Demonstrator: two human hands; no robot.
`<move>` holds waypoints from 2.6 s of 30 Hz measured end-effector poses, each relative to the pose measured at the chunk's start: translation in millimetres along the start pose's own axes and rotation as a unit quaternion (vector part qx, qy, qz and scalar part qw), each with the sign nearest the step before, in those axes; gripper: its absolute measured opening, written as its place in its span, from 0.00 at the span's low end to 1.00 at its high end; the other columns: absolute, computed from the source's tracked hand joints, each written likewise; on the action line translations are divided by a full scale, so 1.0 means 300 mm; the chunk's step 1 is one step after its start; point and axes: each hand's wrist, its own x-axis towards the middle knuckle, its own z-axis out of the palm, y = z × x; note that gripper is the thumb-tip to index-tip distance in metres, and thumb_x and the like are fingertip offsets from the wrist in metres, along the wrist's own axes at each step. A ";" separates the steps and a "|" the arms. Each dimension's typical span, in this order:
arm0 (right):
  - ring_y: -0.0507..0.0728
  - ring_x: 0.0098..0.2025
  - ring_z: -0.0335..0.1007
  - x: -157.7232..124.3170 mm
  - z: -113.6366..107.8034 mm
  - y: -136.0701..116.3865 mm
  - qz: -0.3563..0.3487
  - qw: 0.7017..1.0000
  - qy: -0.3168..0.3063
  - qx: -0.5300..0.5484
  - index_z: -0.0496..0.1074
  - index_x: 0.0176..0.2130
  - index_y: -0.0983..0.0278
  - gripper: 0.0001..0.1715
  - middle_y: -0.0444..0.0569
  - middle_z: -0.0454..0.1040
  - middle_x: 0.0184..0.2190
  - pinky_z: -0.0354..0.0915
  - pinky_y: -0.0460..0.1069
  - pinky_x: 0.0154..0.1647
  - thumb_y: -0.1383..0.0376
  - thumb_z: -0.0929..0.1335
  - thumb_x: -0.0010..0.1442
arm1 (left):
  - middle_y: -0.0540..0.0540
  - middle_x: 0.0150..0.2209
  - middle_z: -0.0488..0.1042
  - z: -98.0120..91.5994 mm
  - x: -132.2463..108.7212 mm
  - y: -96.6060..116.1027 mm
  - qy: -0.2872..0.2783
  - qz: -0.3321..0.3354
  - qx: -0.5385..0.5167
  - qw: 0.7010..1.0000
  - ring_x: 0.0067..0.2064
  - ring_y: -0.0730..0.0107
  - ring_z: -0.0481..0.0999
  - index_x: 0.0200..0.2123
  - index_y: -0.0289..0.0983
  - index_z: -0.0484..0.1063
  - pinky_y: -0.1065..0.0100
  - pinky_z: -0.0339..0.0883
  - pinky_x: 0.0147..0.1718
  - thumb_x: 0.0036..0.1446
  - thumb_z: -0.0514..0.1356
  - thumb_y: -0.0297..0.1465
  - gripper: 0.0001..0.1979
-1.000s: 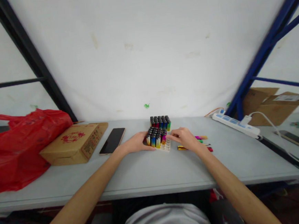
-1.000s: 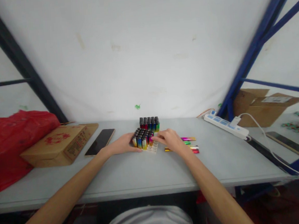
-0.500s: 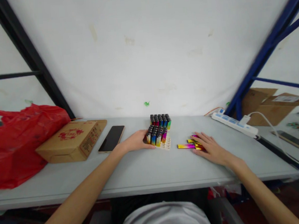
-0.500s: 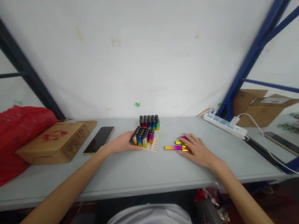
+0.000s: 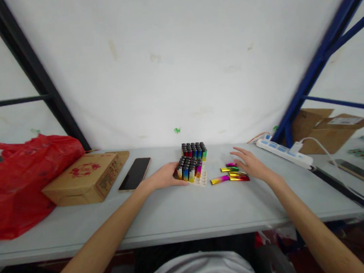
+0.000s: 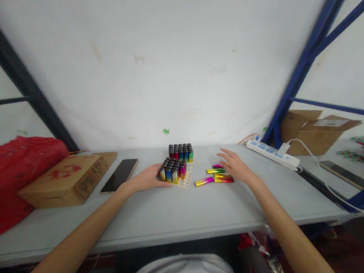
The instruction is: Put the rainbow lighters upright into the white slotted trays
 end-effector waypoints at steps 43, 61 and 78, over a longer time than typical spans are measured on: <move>0.52 0.23 0.54 0.155 0.157 -0.374 0.074 0.920 0.013 0.384 0.60 0.25 0.60 0.35 0.41 0.59 0.20 0.54 0.47 0.24 0.35 0.57 0.66 | 0.42 0.49 0.80 0.012 0.005 0.010 0.014 -0.006 -0.012 1.000 0.44 0.53 0.79 0.53 0.37 0.73 0.61 0.71 0.44 0.47 0.70 0.53 0.36; 0.50 0.23 0.49 0.158 0.155 -0.397 0.104 0.951 0.143 0.255 0.53 0.19 0.59 0.26 0.40 0.52 0.16 0.45 0.48 0.26 0.48 0.61 0.60 | 0.42 0.45 0.81 0.039 0.015 0.016 0.061 -0.034 -0.007 0.998 0.41 0.55 0.79 0.49 0.37 0.74 0.64 0.70 0.38 0.45 0.71 0.52 0.33; 0.54 0.32 0.62 0.143 0.077 -0.390 -0.129 0.975 0.070 0.165 0.63 0.28 0.61 0.25 0.46 0.67 0.29 0.57 0.49 0.35 0.51 0.59 0.73 | 0.43 0.42 0.81 0.032 0.015 0.021 0.049 -0.029 -0.015 0.998 0.37 0.59 0.77 0.49 0.37 0.75 0.64 0.68 0.36 0.45 0.70 0.53 0.34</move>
